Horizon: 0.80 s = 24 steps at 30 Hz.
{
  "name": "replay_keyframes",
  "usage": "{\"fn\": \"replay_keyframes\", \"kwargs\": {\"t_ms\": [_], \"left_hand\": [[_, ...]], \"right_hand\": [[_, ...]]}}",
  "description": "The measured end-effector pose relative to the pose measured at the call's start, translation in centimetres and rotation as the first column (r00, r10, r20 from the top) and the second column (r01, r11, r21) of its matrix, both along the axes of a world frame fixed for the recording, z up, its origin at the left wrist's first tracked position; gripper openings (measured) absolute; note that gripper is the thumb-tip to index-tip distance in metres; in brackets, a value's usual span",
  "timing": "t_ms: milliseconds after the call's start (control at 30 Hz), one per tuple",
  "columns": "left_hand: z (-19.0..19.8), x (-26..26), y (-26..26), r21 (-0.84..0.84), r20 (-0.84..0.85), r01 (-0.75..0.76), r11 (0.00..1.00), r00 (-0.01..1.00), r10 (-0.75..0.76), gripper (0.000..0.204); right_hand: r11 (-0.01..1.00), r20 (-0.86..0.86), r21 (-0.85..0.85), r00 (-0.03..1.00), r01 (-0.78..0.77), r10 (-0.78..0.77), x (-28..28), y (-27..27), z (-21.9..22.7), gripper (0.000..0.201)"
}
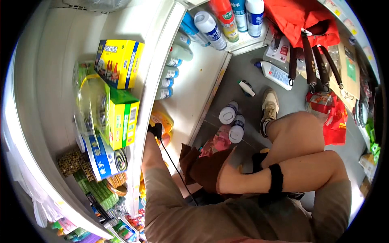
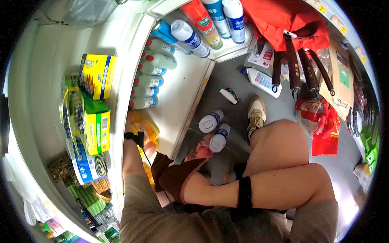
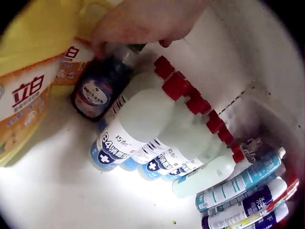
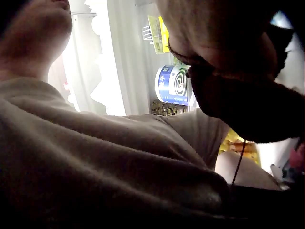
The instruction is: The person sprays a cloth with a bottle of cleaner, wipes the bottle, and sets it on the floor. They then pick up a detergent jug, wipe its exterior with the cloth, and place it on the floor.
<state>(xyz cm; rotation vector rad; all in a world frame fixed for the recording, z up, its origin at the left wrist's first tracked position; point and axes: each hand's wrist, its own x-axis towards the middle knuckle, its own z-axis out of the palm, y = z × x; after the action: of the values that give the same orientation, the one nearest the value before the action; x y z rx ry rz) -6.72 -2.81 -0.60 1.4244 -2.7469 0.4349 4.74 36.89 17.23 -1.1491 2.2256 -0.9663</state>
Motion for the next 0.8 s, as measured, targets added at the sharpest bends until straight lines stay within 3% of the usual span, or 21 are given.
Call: {"fn": "replay_keyframes", "kwargs": {"t_ms": [67, 133, 167, 233, 267, 367, 567, 633, 667, 733, 800], "left_hand": [[-0.4, -0.2, -0.2, 0.014, -0.013, -0.011, 1.0, 1.0, 0.012, 0.069], [-0.7, -0.3, -0.3, 0.024, -0.024, -0.018, 1.0, 1.0, 0.019, 0.068], [-0.9, -0.4, -0.3, 0.032, -0.031, -0.02, 0.999, 0.999, 0.021, 0.067], [-1.1, -0.5, -0.4, 0.038, -0.039, -0.03, 0.999, 0.999, 0.032, 0.065], [-1.3, -0.1, -0.6, 0.045, -0.042, -0.036, 0.998, 0.998, 0.038, 0.064], [-1.3, -0.5, -0.5, 0.056, -0.056, -0.036, 0.998, 0.998, 0.039, 0.061], [-1.0, -0.5, -0.7, 0.061, -0.085, -0.024, 0.998, 0.996, 0.029, 0.056], [-1.0, -0.1, -0.6, 0.069, -0.093, -0.017, 0.997, 0.995, 0.024, 0.055], [-1.1, -0.1, -0.4, 0.075, -0.098, -0.016, 0.997, 0.995, 0.023, 0.054], [-1.1, 0.5, -0.6, 0.079, -0.106, -0.016, 0.997, 0.994, 0.024, 0.052], [-1.0, 0.7, -0.6, 0.084, -0.116, -0.013, 0.996, 0.993, 0.023, 0.051]], "right_hand": [[0.999, -0.015, -0.04, 1.0, 0.019, -0.019, 2.8, -1.8, -3.9, 0.037], [1.0, -0.007, -0.011, 1.0, -0.022, 0.022, 2.7, -4.2, -4.8, 0.037], [0.993, 0.062, 0.087, 0.995, -0.08, 0.074, 3.5, -2.7, -5.3, 0.035], [0.986, 0.077, 0.128, 0.993, -0.103, 0.093, 2.4, -1.9, -4.4, 0.031], [0.995, 0.018, 0.075, 0.998, -0.066, 0.065, 4.1, -3.0, -6.7, 0.029], [0.997, -0.15, 0.073, 0.989, -0.005, 0.016, 4.7, -4.3, -8.1, 0.028], [0.96, -0.177, 0.273, 0.978, -0.06, 0.111, 0.0, -1.3, -1.2, 0.039], [0.964, -0.316, 0.264, 0.946, 0.01, 0.077, 0.6, -1.9, -2.3, 0.043], [0.978, -0.452, 0.198, 0.891, 0.066, 0.032, 2.4, -3.2, -5.3, 0.044], [0.987, -0.409, 0.157, 0.912, 0.04, 0.028, 1.2, -2.9, -4.1, 0.046], [0.977, -0.039, 0.178, 0.992, -0.114, 0.123, -0.6, -0.9, -1.0, 0.05]]}}
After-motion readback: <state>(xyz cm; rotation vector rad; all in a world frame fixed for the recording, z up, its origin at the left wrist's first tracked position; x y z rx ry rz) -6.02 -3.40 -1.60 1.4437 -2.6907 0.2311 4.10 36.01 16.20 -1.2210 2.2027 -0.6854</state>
